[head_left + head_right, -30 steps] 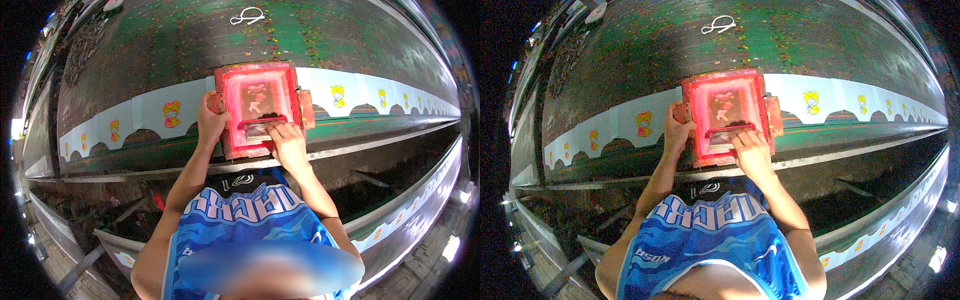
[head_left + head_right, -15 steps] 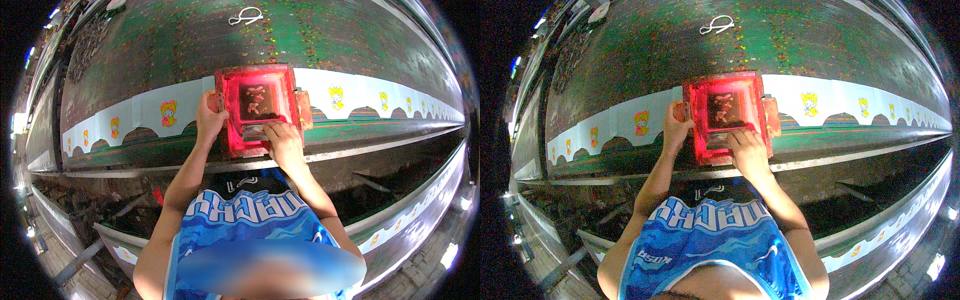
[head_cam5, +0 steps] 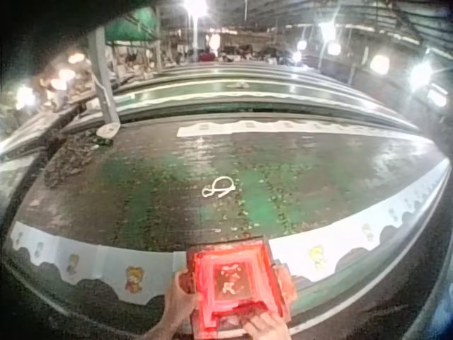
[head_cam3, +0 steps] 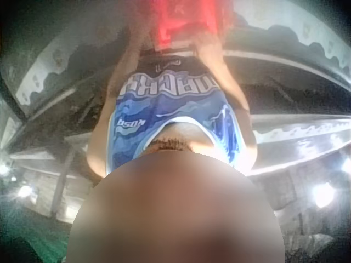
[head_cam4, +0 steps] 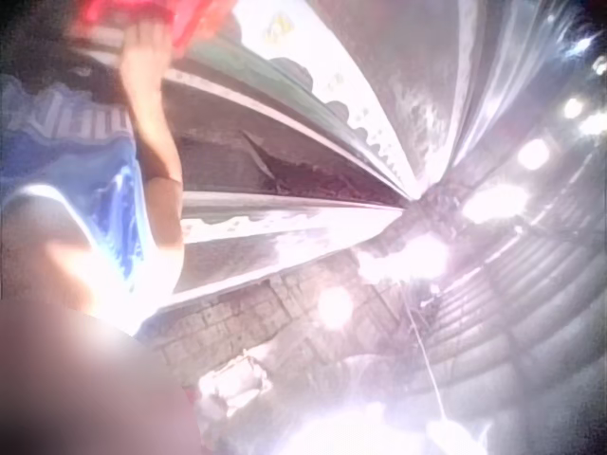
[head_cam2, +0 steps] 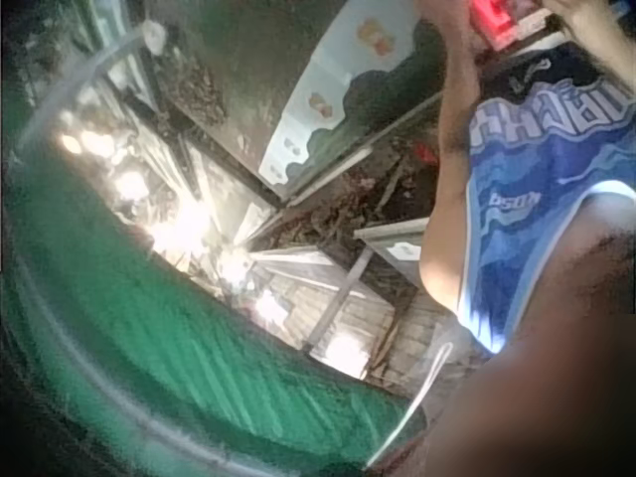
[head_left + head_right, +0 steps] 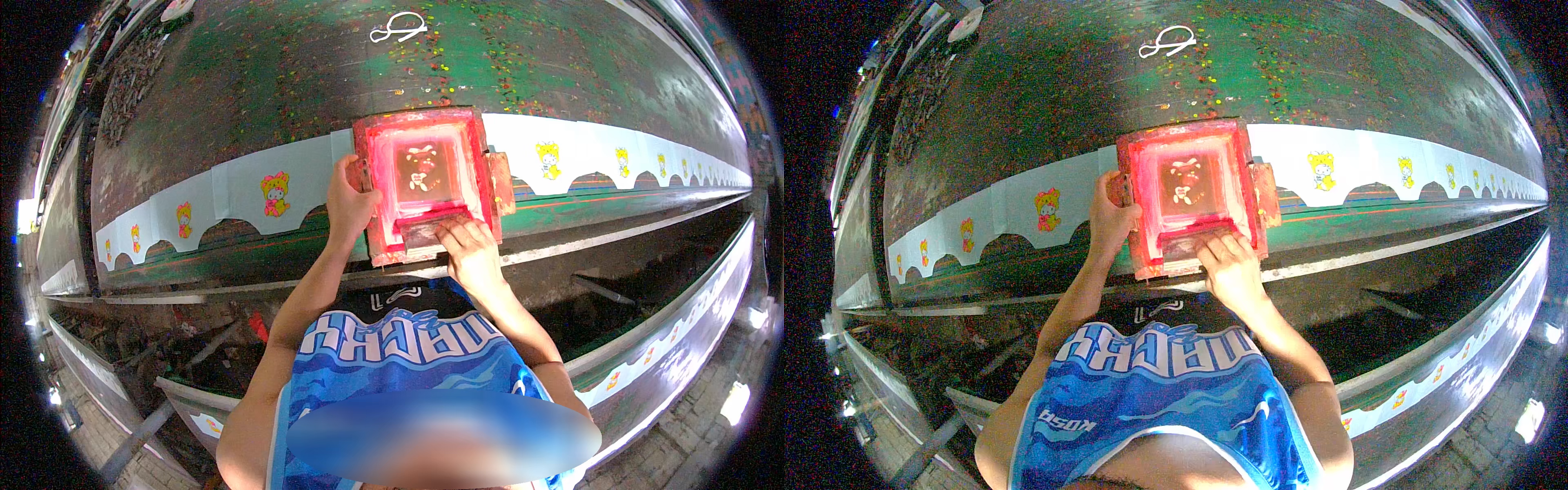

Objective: The person holds a red squeegee and repeatedly drags it across a small rectangular screen-printing frame placed on a green workbench. The person uses the right hand to pull the squeegee while the left hand stabilizes the frame. The action is repeated continuously throughout the clip.

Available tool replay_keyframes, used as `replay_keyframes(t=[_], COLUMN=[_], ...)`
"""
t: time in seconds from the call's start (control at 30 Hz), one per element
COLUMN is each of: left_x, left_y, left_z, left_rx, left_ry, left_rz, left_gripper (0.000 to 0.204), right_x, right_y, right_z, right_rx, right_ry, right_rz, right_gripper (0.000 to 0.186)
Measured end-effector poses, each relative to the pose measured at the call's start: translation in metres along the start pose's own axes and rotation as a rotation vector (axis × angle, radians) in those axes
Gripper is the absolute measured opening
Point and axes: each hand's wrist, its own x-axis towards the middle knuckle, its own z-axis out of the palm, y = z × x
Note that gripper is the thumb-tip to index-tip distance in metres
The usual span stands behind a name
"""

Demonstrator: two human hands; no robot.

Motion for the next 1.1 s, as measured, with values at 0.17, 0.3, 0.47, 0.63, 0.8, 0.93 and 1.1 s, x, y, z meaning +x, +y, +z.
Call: replay_keyframes(t=[0.17,0.3,0.47,0.63,0.8,0.93,1.1], left_x=[-0.003,-0.006,-0.001,0.003,0.002,0.000,-0.010], left_y=[0.012,0.014,0.002,-0.011,-0.011,0.002,0.035], left_z=[-0.001,0.000,0.000,0.004,0.009,0.003,0.017], left_rx=[0.053,0.011,0.000,-0.175,-0.047,-0.174,-0.175], left_ry=[0.014,0.009,-0.034,-0.109,-0.016,-0.072,0.026], left_rz=[0.013,0.017,0.113,0.045,0.068,-0.150,-0.081], left_gripper=[0.073,0.071,0.068,0.068,0.073,0.074,0.075], right_x=[0.057,0.120,0.157,0.103,0.031,0.024,0.017], right_y=[0.032,0.065,0.083,0.056,0.018,0.016,0.039], right_z=[0.018,0.015,0.012,0.013,-0.003,-0.005,-0.026], right_rx=[-0.052,-0.016,0.011,-0.027,-0.065,-0.032,0.028], right_ry=[0.118,0.076,0.084,0.119,0.001,-0.024,0.070], right_rz=[-0.028,-0.006,0.011,-0.009,-0.021,-0.005,-0.014], right_gripper=[0.034,0.020,0.019,0.018,0.034,0.040,0.036])
